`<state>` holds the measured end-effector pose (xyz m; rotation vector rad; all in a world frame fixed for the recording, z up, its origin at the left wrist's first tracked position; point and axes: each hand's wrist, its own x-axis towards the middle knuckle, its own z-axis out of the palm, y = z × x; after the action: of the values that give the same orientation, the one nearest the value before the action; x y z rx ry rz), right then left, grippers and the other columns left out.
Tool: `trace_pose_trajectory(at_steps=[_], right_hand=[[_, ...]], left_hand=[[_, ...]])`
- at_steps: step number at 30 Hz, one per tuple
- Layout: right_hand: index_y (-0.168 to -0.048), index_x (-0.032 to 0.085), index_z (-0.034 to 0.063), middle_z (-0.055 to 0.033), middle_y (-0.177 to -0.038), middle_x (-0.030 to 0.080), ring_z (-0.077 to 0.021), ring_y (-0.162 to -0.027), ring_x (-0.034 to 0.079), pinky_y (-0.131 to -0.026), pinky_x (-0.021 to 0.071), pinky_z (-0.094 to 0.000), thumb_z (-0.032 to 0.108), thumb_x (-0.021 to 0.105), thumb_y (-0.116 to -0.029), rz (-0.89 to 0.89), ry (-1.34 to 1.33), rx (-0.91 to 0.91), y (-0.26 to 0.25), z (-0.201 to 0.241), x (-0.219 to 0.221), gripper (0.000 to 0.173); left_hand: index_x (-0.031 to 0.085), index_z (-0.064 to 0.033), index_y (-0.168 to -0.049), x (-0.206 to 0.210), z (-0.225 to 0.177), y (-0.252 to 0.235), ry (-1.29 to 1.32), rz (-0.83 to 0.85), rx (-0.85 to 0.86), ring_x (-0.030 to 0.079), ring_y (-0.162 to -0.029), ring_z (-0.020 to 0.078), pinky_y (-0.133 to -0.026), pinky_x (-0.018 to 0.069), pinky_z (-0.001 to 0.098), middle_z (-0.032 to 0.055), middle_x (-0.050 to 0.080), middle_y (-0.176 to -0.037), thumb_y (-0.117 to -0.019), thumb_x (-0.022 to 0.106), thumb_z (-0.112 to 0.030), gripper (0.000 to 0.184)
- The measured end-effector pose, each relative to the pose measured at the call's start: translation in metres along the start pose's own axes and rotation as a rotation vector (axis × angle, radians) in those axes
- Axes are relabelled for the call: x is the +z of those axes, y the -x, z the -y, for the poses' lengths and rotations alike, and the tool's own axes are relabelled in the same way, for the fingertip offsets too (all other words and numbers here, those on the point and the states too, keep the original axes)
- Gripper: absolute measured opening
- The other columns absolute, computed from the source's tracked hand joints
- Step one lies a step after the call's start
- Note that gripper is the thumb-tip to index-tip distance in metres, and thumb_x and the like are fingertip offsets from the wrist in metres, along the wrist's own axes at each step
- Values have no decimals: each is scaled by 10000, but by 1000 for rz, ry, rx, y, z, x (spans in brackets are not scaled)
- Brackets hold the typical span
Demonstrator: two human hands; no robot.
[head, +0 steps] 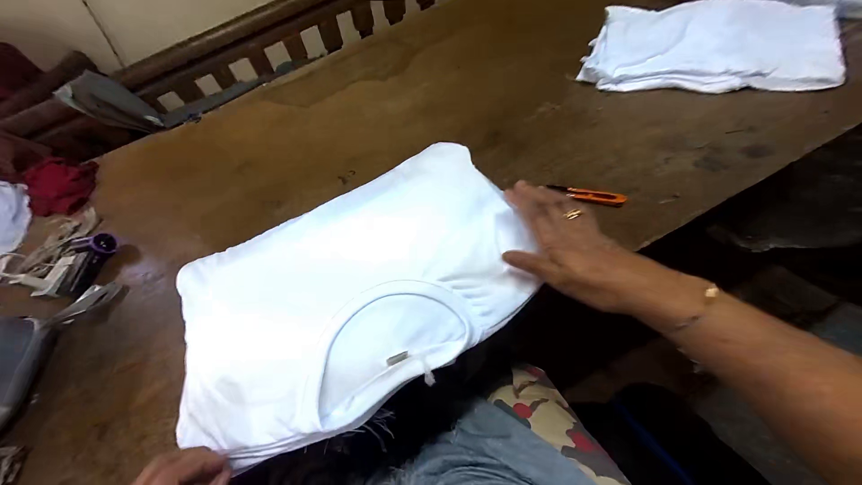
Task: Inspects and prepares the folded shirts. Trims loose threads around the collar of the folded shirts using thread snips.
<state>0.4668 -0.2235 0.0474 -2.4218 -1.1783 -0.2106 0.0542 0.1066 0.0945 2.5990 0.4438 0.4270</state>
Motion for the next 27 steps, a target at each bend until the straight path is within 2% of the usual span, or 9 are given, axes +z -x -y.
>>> trace_pose_trajectory(at_steps=[3, 5, 7, 11, 14, 18, 20, 23, 27], right_hand=[[-1624, 281, 44, -205, -1660, 314, -393, -1545, 269, -1232, 212, -623, 633, 335, -1031, -211, -9, -74, -9, 2, -16, 837], [-1605, 347, 71, -216, -1636, 355, -430, -1520, 306, -1206, 217, -669, 653, 302, -1027, -137, 17, -104, -11, 0, -2, 822], [-1594, 402, 150, -197, -1619, 391, -426, -1490, 365, -1156, 275, -697, 704, 270, -1006, 6, 17, -86, -10, -8, 23, 819], [-1621, 361, 250, -131, -1649, 365, -369, -1513, 350, -1161, 293, -676, 760, 251, -977, 120, -19, -42, -11, -18, 26, 829], [-1614, 376, 232, -150, -1637, 381, -388, -1501, 365, -1146, 301, -691, 746, 257, -981, 69, -12, -50, -9, -17, 28, 824], [-1603, 395, 190, -173, -1623, 393, -407, -1494, 367, -1148, 299, -685, 730, 259, -986, 41, 7, -55, -11, -17, 33, 831], [-1602, 398, 190, -167, -1626, 391, -406, -1494, 367, -1141, 301, -693, 734, 260, -984, 35, 2, -50, -10, -16, 33, 835], [-1614, 380, 210, -159, -1635, 379, -404, -1498, 359, -1150, 291, -691, 722, 266, -989, 43, -2, -31, -8, -13, 31, 816], [-1615, 378, 223, -171, -1639, 362, -411, -1503, 346, -1157, 302, -690, 696, 315, -994, 71, -6, -14, -9, -9, 28, 783]], left_hand=[[672, -23, -1194, -12, 7, -4, 144, -165, -6, 615, -1114, 152, -876, 582, 300, 116, 601, -1238, -916, 764, -182, 333], [664, -37, -1235, -2, 14, -9, 189, -193, -29, 634, -1101, 145, -850, 595, 294, 106, 604, -1286, -870, 811, -191, 423], [704, -43, -1155, 16, 25, -11, 191, -242, -43, 655, -982, 114, -779, 594, 246, 86, 627, -1204, -842, 824, -213, 376], [692, -86, -1143, 16, 38, 1, 397, -269, -91, 670, -1045, 161, -856, 613, 288, 51, 632, -1251, -813, 822, -119, 356], [715, -74, -1145, 18, 42, 4, 435, -296, -120, 686, -1037, 169, -832, 632, 290, 64, 638, -1247, -825, 797, -88, 331], [745, -110, -967, 17, 47, -3, 303, -311, -44, 676, -845, 86, -714, 594, 211, 11, 689, -1029, -871, 755, -165, 111], [727, -108, -959, 8, 48, 0, 179, -269, 48, 667, -880, 47, -750, 584, 182, 3, 683, -1003, -911, 726, -197, 102], [700, -20, -950, 4, 51, 22, 39, -197, 74, 656, -927, 67, -799, 576, 201, 86, 670, -995, -936, 709, -158, 139], [702, 9, -958, 22, 58, 38, 132, -215, 56, 653, -967, 127, -873, 561, 261, 120, 676, -986, -928, 715, -96, 110]])
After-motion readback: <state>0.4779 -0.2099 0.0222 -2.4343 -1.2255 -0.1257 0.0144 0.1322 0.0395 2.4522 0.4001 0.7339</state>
